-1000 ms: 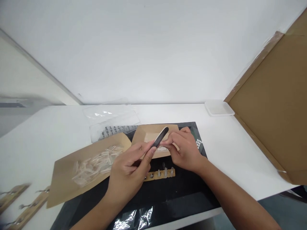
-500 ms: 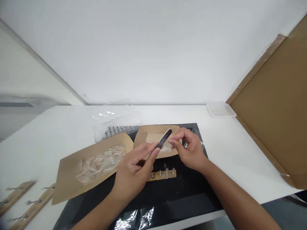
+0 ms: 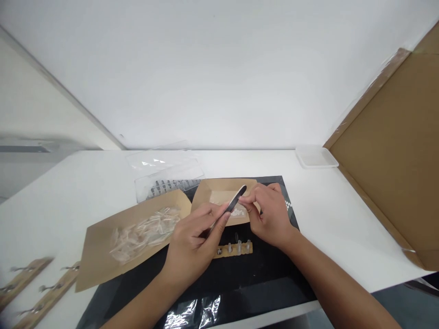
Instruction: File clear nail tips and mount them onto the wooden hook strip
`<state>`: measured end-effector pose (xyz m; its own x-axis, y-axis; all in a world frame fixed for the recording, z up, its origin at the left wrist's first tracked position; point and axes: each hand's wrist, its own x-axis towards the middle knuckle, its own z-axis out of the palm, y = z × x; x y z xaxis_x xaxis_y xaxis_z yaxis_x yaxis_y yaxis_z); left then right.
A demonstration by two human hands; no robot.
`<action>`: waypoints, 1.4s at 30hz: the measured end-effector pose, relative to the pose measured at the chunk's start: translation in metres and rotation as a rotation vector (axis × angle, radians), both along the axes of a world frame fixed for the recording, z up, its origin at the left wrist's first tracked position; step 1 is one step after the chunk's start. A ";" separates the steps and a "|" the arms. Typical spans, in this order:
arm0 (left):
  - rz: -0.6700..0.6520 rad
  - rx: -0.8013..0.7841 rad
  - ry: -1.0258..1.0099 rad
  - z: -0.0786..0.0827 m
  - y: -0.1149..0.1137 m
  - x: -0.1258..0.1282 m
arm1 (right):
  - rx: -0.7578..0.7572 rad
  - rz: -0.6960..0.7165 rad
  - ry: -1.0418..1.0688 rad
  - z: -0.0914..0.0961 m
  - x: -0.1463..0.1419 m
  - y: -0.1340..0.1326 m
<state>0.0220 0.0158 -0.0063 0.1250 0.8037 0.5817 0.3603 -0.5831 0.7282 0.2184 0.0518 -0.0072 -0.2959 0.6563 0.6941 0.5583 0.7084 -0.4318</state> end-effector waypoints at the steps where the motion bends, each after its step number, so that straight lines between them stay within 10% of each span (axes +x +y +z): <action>1: 0.003 0.010 0.011 -0.001 0.001 0.000 | 0.017 0.019 -0.049 0.001 -0.001 -0.001; 10: 0.079 0.086 0.058 0.001 0.003 -0.002 | 0.260 -0.069 -0.134 0.002 -0.014 0.003; 42: 0.068 0.047 0.064 0.000 0.002 -0.004 | 0.138 0.002 -0.093 0.007 -0.008 0.009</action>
<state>0.0182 0.0183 -0.0064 0.1090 0.7840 0.6112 0.4455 -0.5882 0.6750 0.2105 0.0608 -0.0001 -0.3641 0.5559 0.7473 0.5902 0.7584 -0.2766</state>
